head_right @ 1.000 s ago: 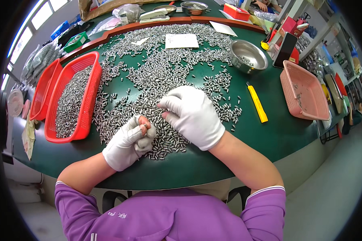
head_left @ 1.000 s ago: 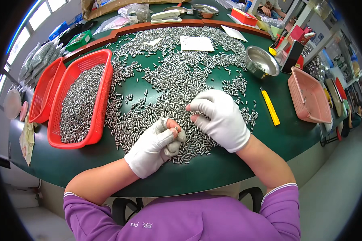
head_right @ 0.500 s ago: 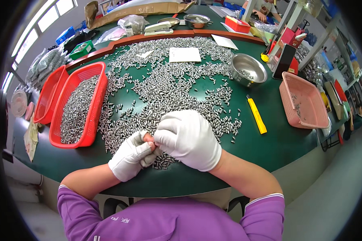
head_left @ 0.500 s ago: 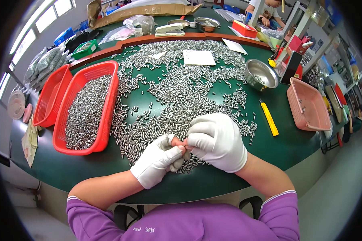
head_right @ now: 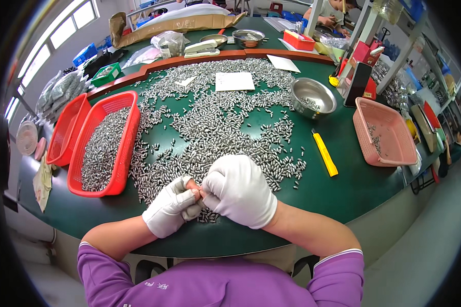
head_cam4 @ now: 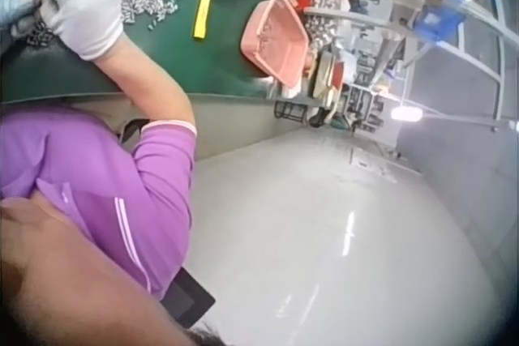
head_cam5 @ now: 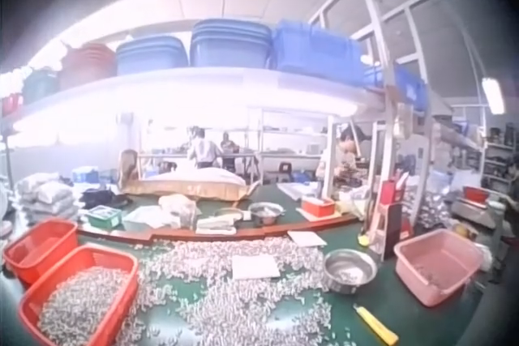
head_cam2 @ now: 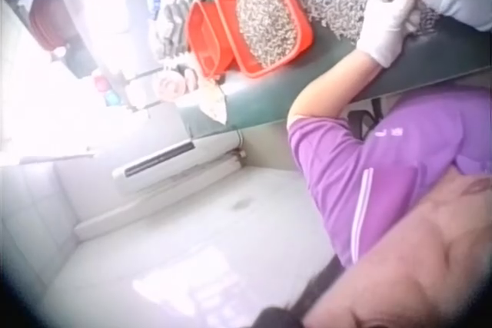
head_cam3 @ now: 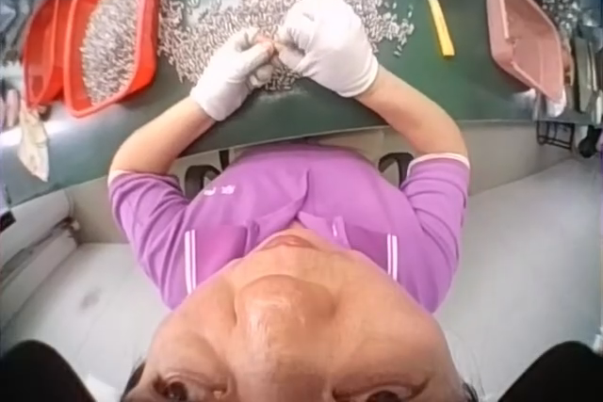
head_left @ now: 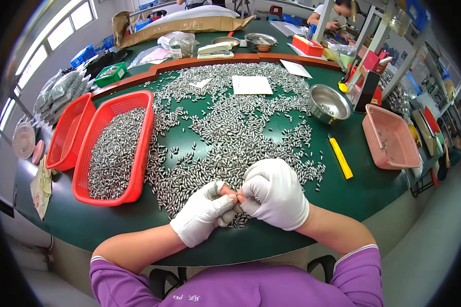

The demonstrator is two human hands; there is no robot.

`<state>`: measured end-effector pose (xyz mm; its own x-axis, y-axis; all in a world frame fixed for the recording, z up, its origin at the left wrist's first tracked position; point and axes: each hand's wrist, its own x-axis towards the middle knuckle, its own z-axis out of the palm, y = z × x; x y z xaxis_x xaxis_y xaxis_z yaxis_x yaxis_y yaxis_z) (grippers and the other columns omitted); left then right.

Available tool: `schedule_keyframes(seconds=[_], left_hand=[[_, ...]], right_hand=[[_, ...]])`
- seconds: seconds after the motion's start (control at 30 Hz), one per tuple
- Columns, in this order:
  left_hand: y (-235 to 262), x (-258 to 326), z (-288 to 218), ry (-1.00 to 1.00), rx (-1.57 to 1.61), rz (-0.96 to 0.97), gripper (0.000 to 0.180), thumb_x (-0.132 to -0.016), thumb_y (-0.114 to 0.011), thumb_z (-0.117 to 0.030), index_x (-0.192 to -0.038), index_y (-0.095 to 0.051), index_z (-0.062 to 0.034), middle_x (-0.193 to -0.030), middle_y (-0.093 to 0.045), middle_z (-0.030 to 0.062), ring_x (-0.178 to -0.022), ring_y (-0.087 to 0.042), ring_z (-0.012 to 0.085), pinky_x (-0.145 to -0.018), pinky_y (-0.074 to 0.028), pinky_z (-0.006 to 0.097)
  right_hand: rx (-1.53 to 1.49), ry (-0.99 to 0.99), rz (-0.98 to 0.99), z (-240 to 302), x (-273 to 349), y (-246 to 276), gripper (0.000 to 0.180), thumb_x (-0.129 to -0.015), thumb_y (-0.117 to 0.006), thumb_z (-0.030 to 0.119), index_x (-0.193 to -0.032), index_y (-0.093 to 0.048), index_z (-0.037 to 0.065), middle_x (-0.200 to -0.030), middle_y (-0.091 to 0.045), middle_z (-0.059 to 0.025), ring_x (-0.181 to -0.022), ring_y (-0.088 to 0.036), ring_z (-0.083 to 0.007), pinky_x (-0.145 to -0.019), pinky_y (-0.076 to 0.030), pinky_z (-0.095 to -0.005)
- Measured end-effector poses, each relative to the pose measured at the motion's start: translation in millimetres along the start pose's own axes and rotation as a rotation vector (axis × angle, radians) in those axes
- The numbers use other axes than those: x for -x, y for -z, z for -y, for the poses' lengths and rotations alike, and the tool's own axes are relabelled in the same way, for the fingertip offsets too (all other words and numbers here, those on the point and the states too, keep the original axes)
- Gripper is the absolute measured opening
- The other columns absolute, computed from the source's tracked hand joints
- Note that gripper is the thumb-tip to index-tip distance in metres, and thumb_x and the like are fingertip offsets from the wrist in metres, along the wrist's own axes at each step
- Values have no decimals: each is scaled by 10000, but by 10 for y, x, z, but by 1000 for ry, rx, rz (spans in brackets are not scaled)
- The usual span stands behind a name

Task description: Inspecting and sorting small metallic electronic components at a factory workbench.

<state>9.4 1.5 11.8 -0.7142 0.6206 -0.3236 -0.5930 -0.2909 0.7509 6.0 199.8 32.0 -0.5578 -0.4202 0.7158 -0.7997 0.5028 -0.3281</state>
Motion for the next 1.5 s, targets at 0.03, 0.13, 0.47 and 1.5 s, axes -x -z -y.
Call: schedule_keyframes(seconds=[0.03,0.13,0.47,1.5], left_hand=[[0,-2,-2,1,8,2,161,-922,-658,-193,-964,-537,-95,-829,-597,15,-641,-496,70,-571,-391,204],[-5,-8,-1,7,21,19,160,-922,-657,-193,-968,-539,-96,-828,-594,11,-641,-496,69,-571,-391,204],[-68,21,-76,14,-247,-31,135,-918,-642,-163,-964,-552,-73,-779,-576,1,-664,-510,69,-589,-416,221],[-381,246,149,-960,-1721,-35,177,-703,-746,-83,-788,-597,-128,-598,-564,48,-531,-576,252,-483,-461,363]], right_hand=[[-4,-25,-6,-1,14,-14,230,-636,-746,19,-719,-548,103,-724,-590,-44,-670,-604,-237,-578,-476,-350],[-201,-210,18,-32,73,-61,188,-648,-739,75,-709,-562,91,-720,-576,-55,-691,-583,-274,-610,-466,-383],[-436,-480,214,6,49,47,109,-758,-700,45,-815,-608,57,-806,-605,-69,-768,-597,-206,-722,-474,-322],[747,-560,-62,-723,93,732,149,-795,-691,270,-849,-705,132,-839,-670,-78,-798,-650,-280,-711,-520,-401]])
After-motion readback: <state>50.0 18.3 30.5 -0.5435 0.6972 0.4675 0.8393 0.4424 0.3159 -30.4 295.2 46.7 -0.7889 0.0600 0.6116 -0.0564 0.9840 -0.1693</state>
